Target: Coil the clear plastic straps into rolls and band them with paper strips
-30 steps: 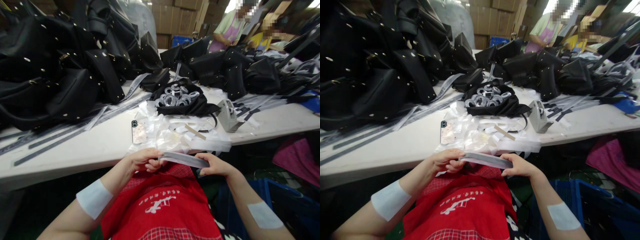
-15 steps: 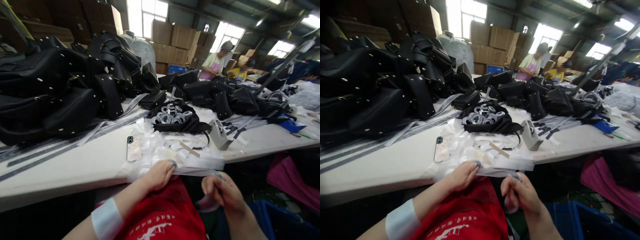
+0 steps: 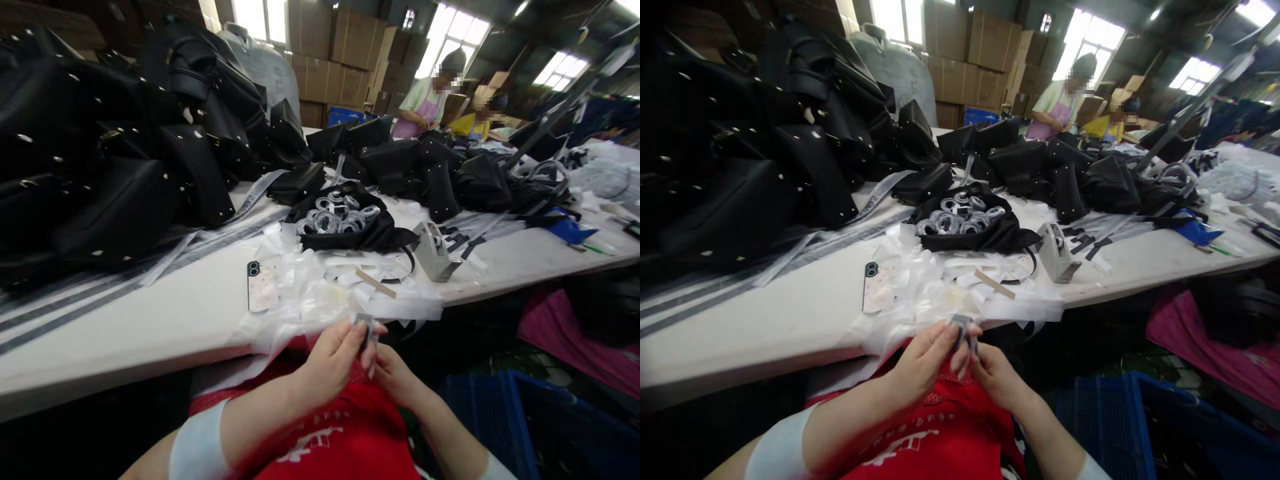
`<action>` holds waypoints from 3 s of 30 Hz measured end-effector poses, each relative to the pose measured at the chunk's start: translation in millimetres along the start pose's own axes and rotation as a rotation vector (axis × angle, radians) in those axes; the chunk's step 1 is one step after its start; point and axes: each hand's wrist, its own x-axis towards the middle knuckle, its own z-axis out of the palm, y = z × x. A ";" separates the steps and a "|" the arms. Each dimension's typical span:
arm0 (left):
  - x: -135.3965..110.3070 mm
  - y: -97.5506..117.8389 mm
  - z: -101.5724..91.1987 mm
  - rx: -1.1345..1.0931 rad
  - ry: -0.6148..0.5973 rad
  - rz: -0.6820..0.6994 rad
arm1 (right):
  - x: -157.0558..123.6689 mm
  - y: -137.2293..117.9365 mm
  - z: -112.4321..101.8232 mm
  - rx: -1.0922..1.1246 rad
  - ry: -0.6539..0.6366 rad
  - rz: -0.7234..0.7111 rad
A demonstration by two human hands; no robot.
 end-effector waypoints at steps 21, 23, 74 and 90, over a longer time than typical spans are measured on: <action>8.9 0.3 -19.6 -0.507 -0.140 -0.517 | 0.7 7.7 -17.4 -0.102 0.042 0.018; 15.5 10.9 -20.8 -0.570 -0.036 -0.373 | 6.2 19.0 4.5 -0.069 0.082 0.070; 17.3 -16.1 -36.9 0.731 -0.172 -0.166 | -20.3 24.5 -68.7 -0.015 -0.120 0.196; 26.5 -13.4 -70.2 -0.440 -0.152 -0.796 | -17.7 44.8 -52.6 -0.239 0.113 0.148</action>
